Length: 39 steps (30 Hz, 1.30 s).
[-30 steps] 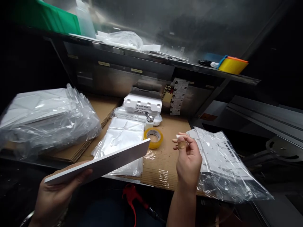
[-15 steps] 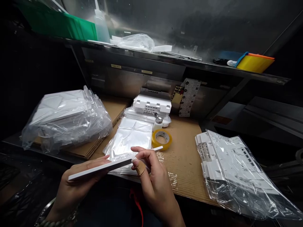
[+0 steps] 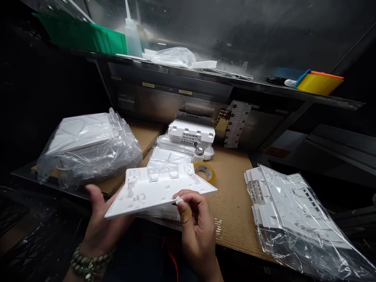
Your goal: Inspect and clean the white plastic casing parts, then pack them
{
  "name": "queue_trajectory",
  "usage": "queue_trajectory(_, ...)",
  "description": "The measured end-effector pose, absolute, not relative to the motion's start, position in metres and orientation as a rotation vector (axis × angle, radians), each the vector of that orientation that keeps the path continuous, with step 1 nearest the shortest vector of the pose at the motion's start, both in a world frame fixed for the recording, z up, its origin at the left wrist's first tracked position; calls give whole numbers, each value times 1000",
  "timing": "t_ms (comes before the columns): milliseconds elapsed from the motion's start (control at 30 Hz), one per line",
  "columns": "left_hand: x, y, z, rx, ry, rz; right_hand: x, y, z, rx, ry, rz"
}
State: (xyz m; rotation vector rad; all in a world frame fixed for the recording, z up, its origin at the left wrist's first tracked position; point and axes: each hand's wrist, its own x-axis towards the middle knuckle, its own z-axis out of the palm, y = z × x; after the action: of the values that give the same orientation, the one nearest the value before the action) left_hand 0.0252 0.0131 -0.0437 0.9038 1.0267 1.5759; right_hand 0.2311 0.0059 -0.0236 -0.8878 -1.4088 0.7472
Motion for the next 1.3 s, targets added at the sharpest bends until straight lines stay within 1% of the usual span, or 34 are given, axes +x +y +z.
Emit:
queue_trajectory(100, 26, 20, -28, 448, 759, 1333, 235, 0, -33, -854, -1579, 816)
queue_trajectory(167, 25, 24, -19, 246, 635, 1262, 238, -6, -33, -884, -1648, 844)
queue_trajectory(267, 29, 27, -10, 209, 592, 1273, 234, -13, -22, -897, -1684, 736)
queue_trajectory(400, 46, 27, -1, 181, 502, 1254, 206, -19, -7, -760, -1782, 569)
queue_trajectory(600, 53, 22, 7, 161, 417, 1173, 184, -20, -16, -666, -1885, 448)
queue_trajectory(800, 53, 22, 9, -8, 468, 1196, 190, -22, -24, -685, -1844, 454)
queue_trajectory(967, 48, 23, 3, 57, 397, 1158, 192, -20, -24, -624, -1885, 378)
queue_trajectory(1133, 45, 25, 1, 56, 386, 1183, 195, -18, -22, -705, -1865, 382)
queue_trajectory(1300, 42, 24, 0, 55, 371, 1153, 184, -20, -26, -609, -1868, 333)
